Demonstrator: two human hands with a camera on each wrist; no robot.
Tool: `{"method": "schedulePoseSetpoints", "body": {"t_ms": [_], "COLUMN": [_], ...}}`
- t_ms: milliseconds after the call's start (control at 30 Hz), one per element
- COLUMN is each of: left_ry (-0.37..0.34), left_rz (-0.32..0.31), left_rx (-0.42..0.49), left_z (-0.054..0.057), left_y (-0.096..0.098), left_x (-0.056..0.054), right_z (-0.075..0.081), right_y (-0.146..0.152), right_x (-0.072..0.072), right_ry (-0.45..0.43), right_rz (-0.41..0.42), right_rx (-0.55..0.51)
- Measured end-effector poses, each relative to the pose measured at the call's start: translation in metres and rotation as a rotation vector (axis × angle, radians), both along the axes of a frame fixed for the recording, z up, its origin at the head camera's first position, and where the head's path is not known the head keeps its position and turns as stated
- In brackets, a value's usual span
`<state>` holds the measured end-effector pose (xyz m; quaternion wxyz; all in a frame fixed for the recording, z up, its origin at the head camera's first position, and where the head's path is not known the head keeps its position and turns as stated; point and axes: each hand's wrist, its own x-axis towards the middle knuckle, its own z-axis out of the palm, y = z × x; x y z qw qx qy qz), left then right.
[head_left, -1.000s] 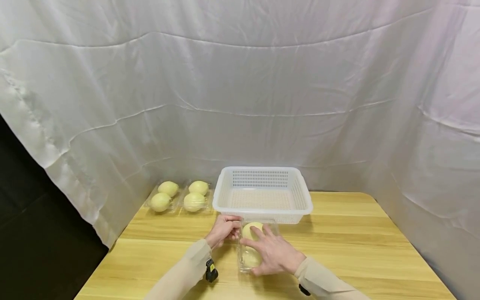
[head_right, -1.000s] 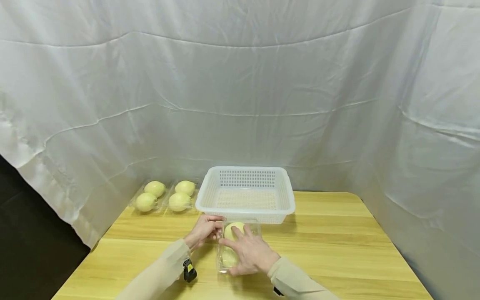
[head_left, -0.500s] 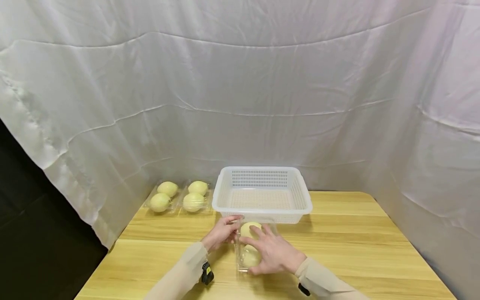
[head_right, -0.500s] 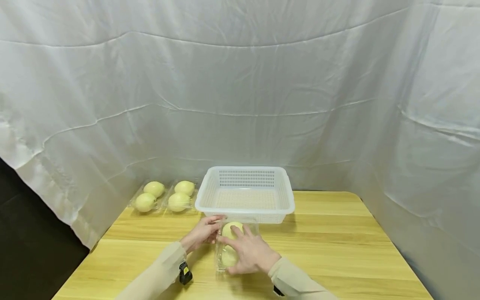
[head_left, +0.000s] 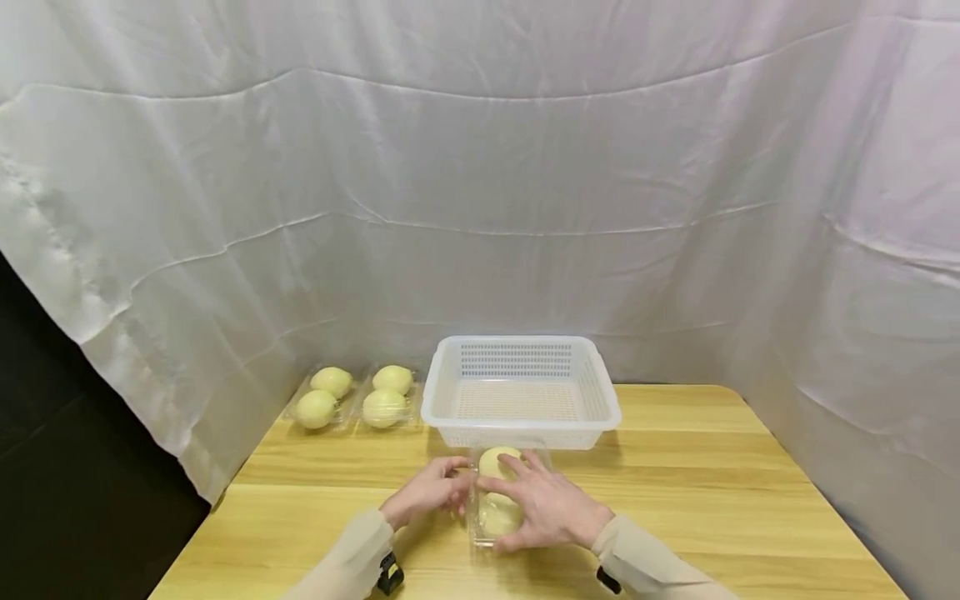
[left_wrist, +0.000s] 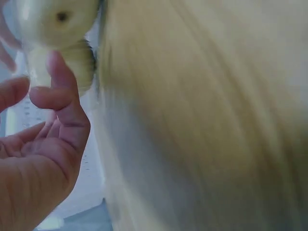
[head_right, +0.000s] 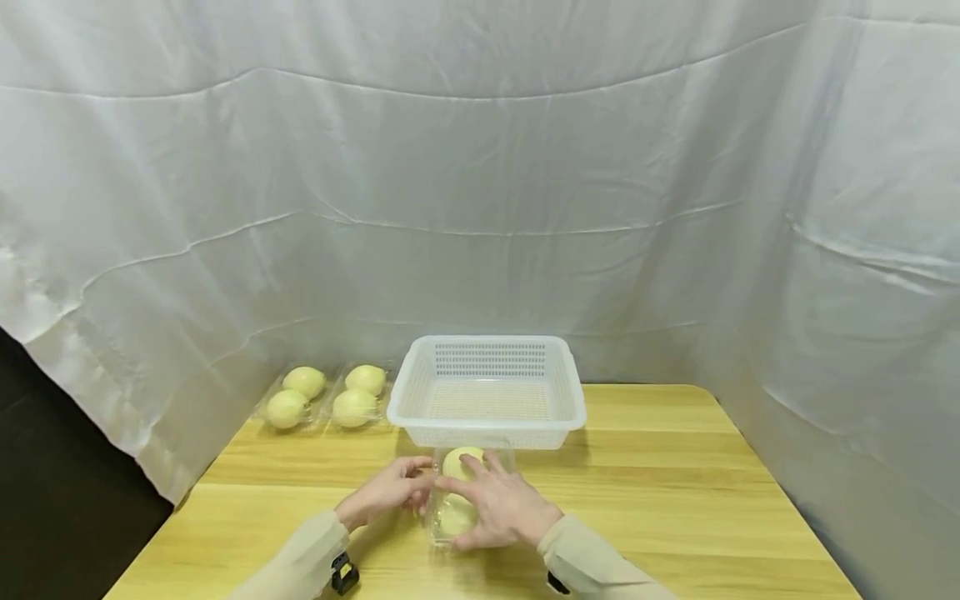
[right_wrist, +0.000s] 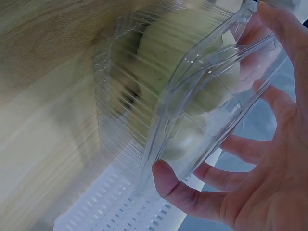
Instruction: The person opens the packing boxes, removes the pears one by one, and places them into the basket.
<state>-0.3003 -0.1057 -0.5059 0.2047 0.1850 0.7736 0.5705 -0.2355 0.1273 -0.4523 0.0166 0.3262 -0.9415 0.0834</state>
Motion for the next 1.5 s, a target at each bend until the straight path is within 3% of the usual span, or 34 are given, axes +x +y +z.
{"method": "schedulePoseSetpoints", "body": {"t_ms": [133,300,533,1100,1300,1500], "left_ry": [-0.016,-0.089,-0.148,-0.176,-0.179,-0.175], "left_rz": [-0.065,-0.113,-0.098,-0.073,-0.073,-0.082], "left_rx": [0.013,0.091,0.141,0.148,0.147,0.147], "left_z": [0.001,0.003,0.005,0.006,0.006,0.005], "left_y": [-0.003,-0.002,-0.002,-0.002,-0.002,-0.003], "left_x": [0.008,0.011,0.01,0.011,0.011,0.011], "right_z": [0.001,0.005,0.008,0.016,0.017,0.026], "right_y": [0.001,0.005,0.014,0.033,0.036,0.045], "right_x": [-0.001,-0.001,-0.002,0.0,0.003,0.012], "right_ry": [-0.004,-0.014,-0.05,-0.305,-0.385,-0.399], "right_rz": [0.017,0.042,0.093,0.123,0.112,0.067], "right_rx": [-0.012,-0.046,-0.1,-0.377,-0.473,-0.482]}}
